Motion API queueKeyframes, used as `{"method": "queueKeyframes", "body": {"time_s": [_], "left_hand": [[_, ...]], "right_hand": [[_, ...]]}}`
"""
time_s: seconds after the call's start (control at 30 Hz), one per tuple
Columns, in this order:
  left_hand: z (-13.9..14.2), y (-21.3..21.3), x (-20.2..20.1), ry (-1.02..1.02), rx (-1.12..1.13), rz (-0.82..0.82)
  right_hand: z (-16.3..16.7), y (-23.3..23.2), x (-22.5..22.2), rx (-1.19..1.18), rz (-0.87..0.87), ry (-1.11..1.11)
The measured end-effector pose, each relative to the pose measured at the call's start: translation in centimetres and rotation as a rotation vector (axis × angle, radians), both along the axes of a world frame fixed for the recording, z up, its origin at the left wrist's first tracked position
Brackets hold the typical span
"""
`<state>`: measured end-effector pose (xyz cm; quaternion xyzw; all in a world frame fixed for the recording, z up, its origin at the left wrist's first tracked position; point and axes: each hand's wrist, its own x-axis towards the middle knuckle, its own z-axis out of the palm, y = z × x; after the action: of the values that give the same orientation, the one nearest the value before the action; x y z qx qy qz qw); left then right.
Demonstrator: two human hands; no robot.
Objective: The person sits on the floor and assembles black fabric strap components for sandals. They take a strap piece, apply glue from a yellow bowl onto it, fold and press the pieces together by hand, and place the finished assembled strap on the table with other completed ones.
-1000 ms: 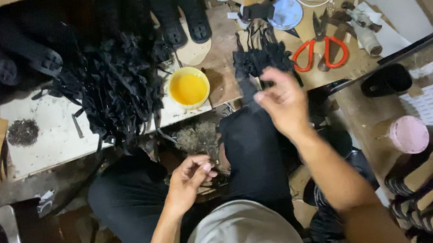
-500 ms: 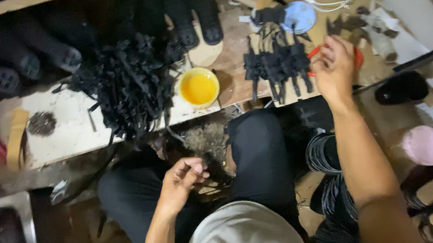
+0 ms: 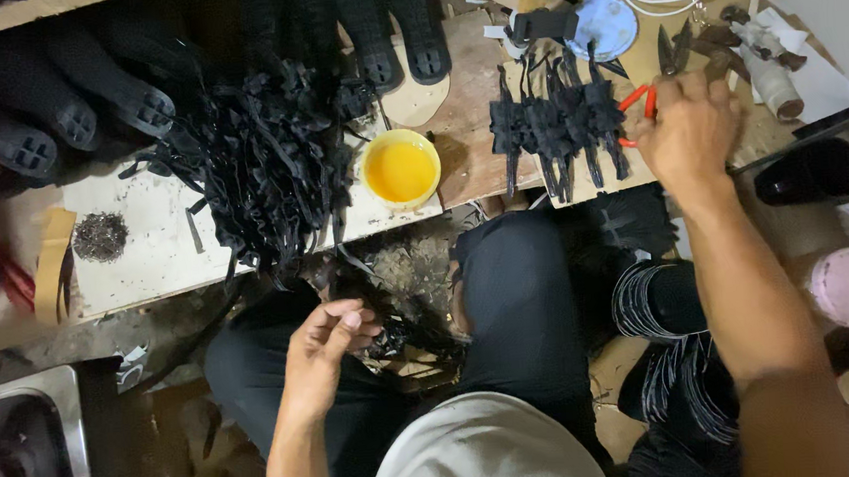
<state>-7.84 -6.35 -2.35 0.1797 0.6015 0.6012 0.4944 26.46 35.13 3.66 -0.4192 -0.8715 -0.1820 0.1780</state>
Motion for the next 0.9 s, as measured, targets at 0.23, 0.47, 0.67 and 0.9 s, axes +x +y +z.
{"method": "queueKeyframes", "body": {"time_s": [0.23,0.47,0.67,0.9], "left_hand": [[-0.8,-0.7,0.4,-0.048,0.027,-0.005],[-1.0,-0.6,-0.1,-0.024,-0.034,0.003],[0.0,0.5,-3.8,0.098,0.093,0.085],[1.2,3.9,-14.6,0.619,0.100,0.443]], "right_hand": [[1.9,1.2,-0.5,0.059,0.054,-0.133],[4.0,2.9,1.6,-0.237,0.053,0.004],[1.8,3.2,1.1,-0.390,0.091,0.290],[1.5,-4.6,-0.5,-0.217,0.340,0.273]]}}
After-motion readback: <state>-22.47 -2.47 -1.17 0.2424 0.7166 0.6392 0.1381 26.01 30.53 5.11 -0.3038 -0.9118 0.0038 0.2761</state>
